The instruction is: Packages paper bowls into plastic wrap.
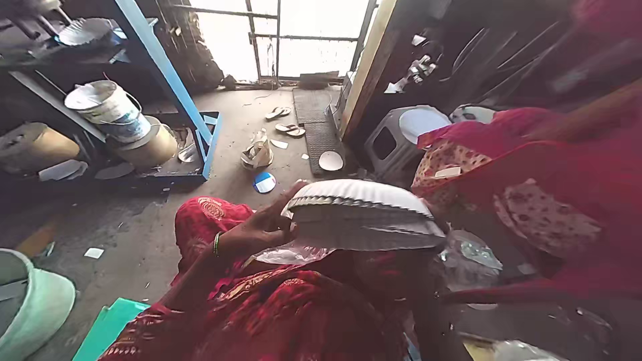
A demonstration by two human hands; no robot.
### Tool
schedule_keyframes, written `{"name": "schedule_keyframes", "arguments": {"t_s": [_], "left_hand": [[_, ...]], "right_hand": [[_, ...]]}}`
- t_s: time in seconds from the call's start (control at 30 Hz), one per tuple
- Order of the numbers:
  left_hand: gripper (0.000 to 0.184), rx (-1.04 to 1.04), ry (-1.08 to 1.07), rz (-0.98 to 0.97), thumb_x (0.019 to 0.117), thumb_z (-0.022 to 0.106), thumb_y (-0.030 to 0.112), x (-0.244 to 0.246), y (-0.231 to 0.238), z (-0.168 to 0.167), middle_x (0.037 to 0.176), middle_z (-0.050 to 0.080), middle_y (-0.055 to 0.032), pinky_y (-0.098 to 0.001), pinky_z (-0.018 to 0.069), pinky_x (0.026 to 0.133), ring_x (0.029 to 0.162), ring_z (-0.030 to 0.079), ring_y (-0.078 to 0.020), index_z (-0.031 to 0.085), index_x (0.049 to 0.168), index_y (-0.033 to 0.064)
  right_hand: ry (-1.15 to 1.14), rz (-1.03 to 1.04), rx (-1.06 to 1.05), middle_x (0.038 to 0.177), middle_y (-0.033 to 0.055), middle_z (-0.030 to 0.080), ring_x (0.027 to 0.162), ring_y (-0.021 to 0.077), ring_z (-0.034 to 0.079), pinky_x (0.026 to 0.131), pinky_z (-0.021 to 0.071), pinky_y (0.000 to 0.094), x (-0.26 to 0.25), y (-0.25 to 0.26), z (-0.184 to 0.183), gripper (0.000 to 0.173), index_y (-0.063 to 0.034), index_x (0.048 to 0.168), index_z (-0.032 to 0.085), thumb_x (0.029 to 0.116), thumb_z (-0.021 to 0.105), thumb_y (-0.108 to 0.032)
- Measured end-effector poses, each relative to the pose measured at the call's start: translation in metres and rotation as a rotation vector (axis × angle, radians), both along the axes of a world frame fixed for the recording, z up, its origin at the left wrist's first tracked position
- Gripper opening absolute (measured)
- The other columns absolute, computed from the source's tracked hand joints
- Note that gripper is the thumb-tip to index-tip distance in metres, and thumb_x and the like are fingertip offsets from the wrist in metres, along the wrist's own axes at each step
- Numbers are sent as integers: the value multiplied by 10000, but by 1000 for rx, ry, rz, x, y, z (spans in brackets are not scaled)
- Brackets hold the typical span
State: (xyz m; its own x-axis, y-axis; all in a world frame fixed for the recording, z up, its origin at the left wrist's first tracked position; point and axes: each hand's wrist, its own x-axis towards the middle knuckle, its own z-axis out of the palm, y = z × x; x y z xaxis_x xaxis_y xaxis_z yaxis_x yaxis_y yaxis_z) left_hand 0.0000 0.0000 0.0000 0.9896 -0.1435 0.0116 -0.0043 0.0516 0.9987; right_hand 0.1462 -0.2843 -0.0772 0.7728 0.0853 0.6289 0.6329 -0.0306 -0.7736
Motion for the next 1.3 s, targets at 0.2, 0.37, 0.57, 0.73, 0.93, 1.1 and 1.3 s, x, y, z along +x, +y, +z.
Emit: {"name": "schedule_keyframes", "arguments": {"t_s": [0.2, 0.37, 0.57, 0.73, 0.93, 1.1, 1.3], "left_hand": [[839, 276, 15, 84, 869, 611, -38, -36, 19, -37, 1581, 413, -90, -274, 536, 1022, 1265, 583, -84, 246, 1616, 77], [498, 905, -259, 244, 956, 548, 72, -54, 17, -10, 1443, 594, -136, -309, 492, 1070, 1306, 589, -159, 563, 1453, 42], [491, 1027, -307, 342, 950, 572, 62, -76, 16, -9, 1414, 623, -90, -205, 544, 756, 930, 669, -68, 603, 1437, 119], [385, 972, -401, 513, 1005, 569, 102, -90, -7, -3, 1119, 756, 9, -176, 551, 821, 927, 681, -21, 619, 1387, 116], [156, 909, -677, 848, 1038, 595, 181, -80, -53, -3, 980, 700, 30, -185, 525, 858, 919, 646, -26, 711, 1139, 159], [311, 205, -658, 847, 972, 696, 255, -104, -5, 10, 1009, 693, 178, -161, 553, 782, 850, 646, 30, 637, 1262, 349], [285, -268, -701, 840, 958, 696, 155, -118, 16, 13, 972, 705, 67, -254, 604, 816, 855, 691, -74, 661, 1217, 269]], "right_hand": [[-229, 371, -152, 1423, 54, 607, 1347, 186, 556, 1139, 474, 387, -16, 15, -30, 429, -227, 1379, 610, 961, 705, -202], [-564, 427, -430, 1355, 159, 647, 1329, 270, 577, 1119, 468, 398, -12, 31, -2, 323, -168, 1340, 637, 1023, 588, -132], [-749, 437, -674, 1323, 178, 669, 1243, 342, 638, 1035, 527, 456, -20, 51, 27, 402, -170, 1368, 634, 999, 563, -28], [-776, 452, -842, 1336, 222, 640, 1168, 409, 655, 967, 547, 535, -47, 85, 38, 383, -167, 1421, 587, 1045, 517, -164], [-590, 451, -826, 1290, 256, 661, 1156, 469, 640, 971, 496, 578, -105, 151, 65, 283, 17, 1201, 701, 988, 555, -98], [-453, 975, -597, 1426, 103, 596, 1342, 276, 539, 1142, 417, 487, -67, 144, 86, 485, -219, 1443, 584, 974, 668, -305], [8, 944, -304, 1488, 93, 541, 1355, 176, 533, 1114, 484, 391, -16, 114, 48, 581, -16, 1449, 514, 1077, 418, -453]]}}
